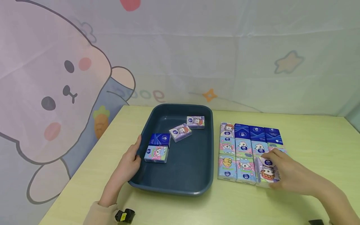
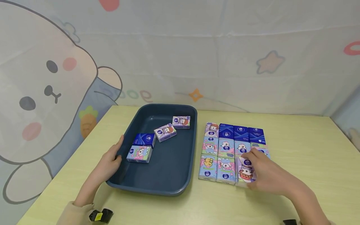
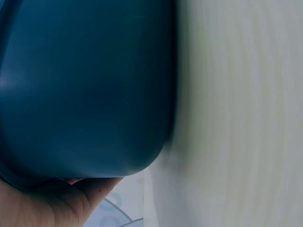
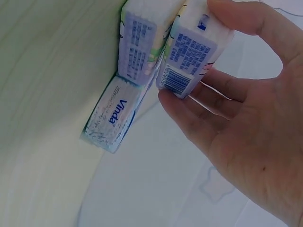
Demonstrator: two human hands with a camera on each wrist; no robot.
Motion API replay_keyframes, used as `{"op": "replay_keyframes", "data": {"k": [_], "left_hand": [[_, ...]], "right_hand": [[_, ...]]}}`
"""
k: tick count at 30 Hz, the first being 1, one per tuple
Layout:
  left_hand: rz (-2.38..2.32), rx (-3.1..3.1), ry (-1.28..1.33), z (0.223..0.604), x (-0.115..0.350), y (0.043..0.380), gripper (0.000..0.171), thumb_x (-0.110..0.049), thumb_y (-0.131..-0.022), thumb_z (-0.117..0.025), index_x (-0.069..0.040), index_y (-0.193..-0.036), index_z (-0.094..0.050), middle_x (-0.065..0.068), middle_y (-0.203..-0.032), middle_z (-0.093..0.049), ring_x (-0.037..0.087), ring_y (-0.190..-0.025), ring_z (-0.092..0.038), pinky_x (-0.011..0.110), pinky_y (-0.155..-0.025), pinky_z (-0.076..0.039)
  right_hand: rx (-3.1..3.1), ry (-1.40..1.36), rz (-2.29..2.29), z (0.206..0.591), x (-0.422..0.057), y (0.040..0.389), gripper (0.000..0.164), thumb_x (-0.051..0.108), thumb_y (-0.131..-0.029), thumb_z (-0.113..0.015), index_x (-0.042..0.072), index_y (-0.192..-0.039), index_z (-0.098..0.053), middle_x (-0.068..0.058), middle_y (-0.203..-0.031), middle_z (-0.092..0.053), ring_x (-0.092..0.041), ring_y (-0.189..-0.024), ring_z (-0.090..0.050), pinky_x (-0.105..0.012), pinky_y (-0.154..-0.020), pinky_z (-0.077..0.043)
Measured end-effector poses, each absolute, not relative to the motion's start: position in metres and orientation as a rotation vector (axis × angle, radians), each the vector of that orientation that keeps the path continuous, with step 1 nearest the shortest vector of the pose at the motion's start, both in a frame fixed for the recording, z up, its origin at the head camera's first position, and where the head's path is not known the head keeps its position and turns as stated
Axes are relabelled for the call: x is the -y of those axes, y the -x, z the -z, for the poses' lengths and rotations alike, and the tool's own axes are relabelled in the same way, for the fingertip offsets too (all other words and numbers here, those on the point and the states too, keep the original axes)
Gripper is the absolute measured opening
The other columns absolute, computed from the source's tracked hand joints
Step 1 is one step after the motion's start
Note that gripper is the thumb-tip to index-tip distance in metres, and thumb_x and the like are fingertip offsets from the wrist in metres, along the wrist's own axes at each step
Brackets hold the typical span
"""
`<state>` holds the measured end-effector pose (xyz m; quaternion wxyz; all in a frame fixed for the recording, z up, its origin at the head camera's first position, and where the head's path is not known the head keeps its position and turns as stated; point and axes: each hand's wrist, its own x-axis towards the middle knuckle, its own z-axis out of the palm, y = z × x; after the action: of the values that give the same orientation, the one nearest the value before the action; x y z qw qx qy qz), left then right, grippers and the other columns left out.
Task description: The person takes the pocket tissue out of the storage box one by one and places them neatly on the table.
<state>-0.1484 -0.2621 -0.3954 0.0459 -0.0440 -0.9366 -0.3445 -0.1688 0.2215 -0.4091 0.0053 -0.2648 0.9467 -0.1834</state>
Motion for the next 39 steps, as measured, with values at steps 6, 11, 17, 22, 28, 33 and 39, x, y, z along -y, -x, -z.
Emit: {"op": "replay_keyframes", "data": {"k": [6,11,17,22,28,33,39], "left_hand": [[1.056,2.858,0.138,0.396,0.263,0.148,0.068,0.008,-0.092,-0.036,-0.004,-0.154,-0.011,0.030,-0.147,-0.035,0.043,-0.138,-0.034,0.058,-0.110,-0.032],[1.059,2.854,0.152,0.396,0.262,0.149,0.067,0.008,-0.092,-0.036,-0.003,-0.154,-0.012,0.030,-0.146,-0.036,0.043,-0.137,-0.034,0.058,-0.110,-0.032],[1.023,2.837,0.171,0.396,0.261,0.149,0.067,0.009,-0.091,-0.037,-0.002,-0.153,-0.013,0.031,-0.142,-0.040,0.042,-0.133,-0.039,0.057,-0.107,-0.035],[1.015,2.830,0.176,0.396,0.262,0.149,0.066,0.009,-0.091,-0.037,0.000,-0.153,-0.014,0.031,-0.142,-0.040,0.043,-0.135,-0.037,0.058,-0.107,-0.035],[1.026,2.843,0.166,0.395,0.262,0.148,0.067,0.008,-0.092,-0.036,-0.002,-0.153,-0.012,0.031,-0.144,-0.038,0.043,-0.136,-0.036,0.058,-0.107,-0.034],[1.030,2.847,0.162,0.394,0.262,0.147,0.067,0.008,-0.092,-0.036,-0.003,-0.153,-0.011,0.031,-0.144,-0.038,0.042,-0.136,-0.036,0.057,-0.107,-0.034],[1.034,2.848,0.161,0.394,0.261,0.148,0.066,0.008,-0.092,-0.035,-0.001,-0.153,-0.012,0.031,-0.143,-0.039,0.041,-0.133,-0.039,0.056,-0.105,-0.036]], "right_hand": [[-2.944,0.820,0.586,0.409,-0.225,0.170,0.084,0.021,-0.056,-0.086,-0.001,-0.127,-0.049,-0.028,-0.135,-0.044,-0.048,-0.125,-0.042,-0.062,-0.097,-0.041],[-2.956,0.796,0.551,0.408,-0.228,0.169,0.082,0.021,-0.054,-0.086,0.001,-0.124,-0.048,-0.021,-0.128,-0.049,-0.035,-0.114,-0.050,-0.051,-0.091,-0.047],[-2.941,0.767,0.517,0.408,-0.238,0.170,0.084,0.022,-0.054,-0.088,-0.003,-0.123,-0.046,-0.019,-0.122,-0.049,-0.031,-0.104,-0.051,-0.047,-0.085,-0.049],[-2.915,0.757,0.483,0.406,-0.245,0.172,0.085,0.027,-0.055,-0.090,0.001,-0.122,-0.044,-0.019,-0.122,-0.049,-0.030,-0.104,-0.050,-0.044,-0.083,-0.049],[-2.913,0.777,0.459,0.402,-0.253,0.171,0.083,0.022,-0.055,-0.089,0.003,-0.122,-0.044,-0.013,-0.119,-0.049,-0.026,-0.102,-0.049,-0.033,-0.078,-0.048],[-2.898,0.760,0.455,0.399,-0.257,0.170,0.084,0.019,-0.056,-0.088,0.000,-0.124,-0.044,-0.017,-0.122,-0.048,-0.029,-0.106,-0.049,-0.034,-0.079,-0.048],[-2.915,0.741,0.424,0.403,-0.263,0.173,0.084,0.017,-0.053,-0.087,-0.003,-0.123,-0.045,-0.017,-0.118,-0.049,-0.024,-0.097,-0.050,-0.028,-0.074,-0.047]]}}
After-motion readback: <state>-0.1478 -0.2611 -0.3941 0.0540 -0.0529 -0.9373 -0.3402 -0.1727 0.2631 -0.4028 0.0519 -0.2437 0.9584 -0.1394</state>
